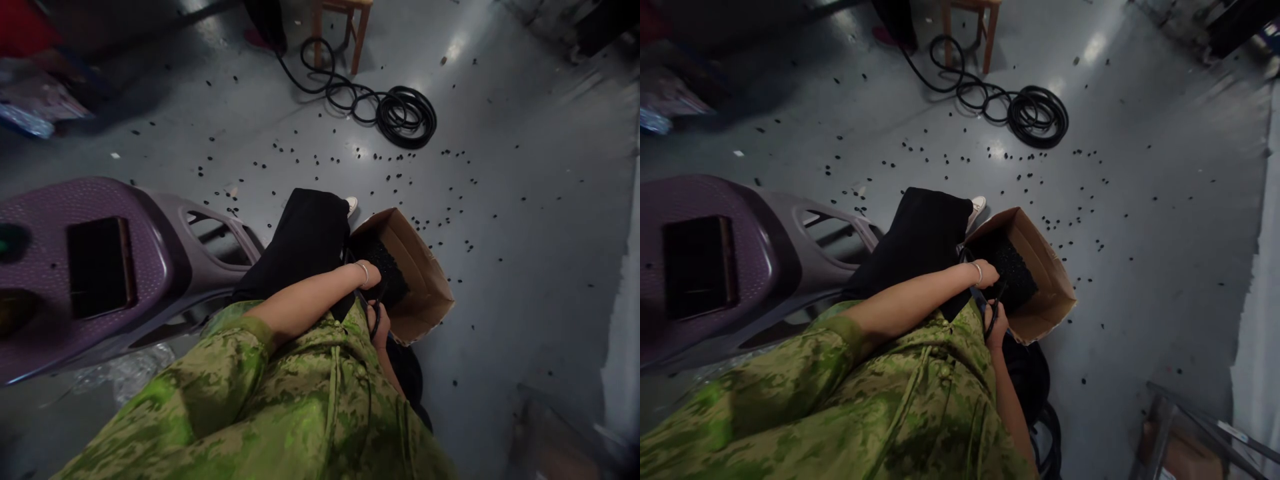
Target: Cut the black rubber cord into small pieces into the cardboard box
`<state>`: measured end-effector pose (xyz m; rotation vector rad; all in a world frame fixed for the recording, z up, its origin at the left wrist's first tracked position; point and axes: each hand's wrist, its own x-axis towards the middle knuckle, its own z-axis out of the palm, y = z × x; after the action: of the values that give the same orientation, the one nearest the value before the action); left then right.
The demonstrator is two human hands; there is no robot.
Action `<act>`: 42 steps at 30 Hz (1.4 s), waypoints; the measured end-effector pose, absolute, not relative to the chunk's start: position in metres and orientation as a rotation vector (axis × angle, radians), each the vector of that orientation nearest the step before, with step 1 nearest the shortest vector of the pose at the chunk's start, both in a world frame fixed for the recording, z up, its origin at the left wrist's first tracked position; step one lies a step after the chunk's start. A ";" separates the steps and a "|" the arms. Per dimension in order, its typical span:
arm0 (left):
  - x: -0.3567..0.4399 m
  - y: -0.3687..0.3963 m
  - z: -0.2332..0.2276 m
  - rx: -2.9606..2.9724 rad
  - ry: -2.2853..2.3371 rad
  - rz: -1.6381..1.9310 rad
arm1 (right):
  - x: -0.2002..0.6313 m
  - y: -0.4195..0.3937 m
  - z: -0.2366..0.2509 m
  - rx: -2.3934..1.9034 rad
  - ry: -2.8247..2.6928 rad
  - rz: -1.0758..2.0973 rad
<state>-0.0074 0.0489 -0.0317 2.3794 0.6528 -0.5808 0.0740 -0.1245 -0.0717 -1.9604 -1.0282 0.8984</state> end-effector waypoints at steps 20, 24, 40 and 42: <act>-0.009 0.052 -0.019 2.340 0.713 -0.526 | 0.074 -0.121 -0.076 -2.103 -1.111 0.851; -0.010 0.052 -0.017 2.366 0.713 -0.582 | 0.073 -0.122 -0.076 -2.153 -1.111 0.845; -0.009 0.053 -0.012 2.344 0.717 -0.555 | 0.080 -0.128 -0.062 -2.002 -0.997 1.025; -0.009 0.053 -0.010 2.339 0.720 -0.550 | 0.081 -0.126 -0.062 -1.999 -1.027 1.025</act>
<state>-0.0093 0.0529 -0.0103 2.3394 0.7203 -0.5495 0.0805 -0.1262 -0.0622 -1.9986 -1.0267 1.0252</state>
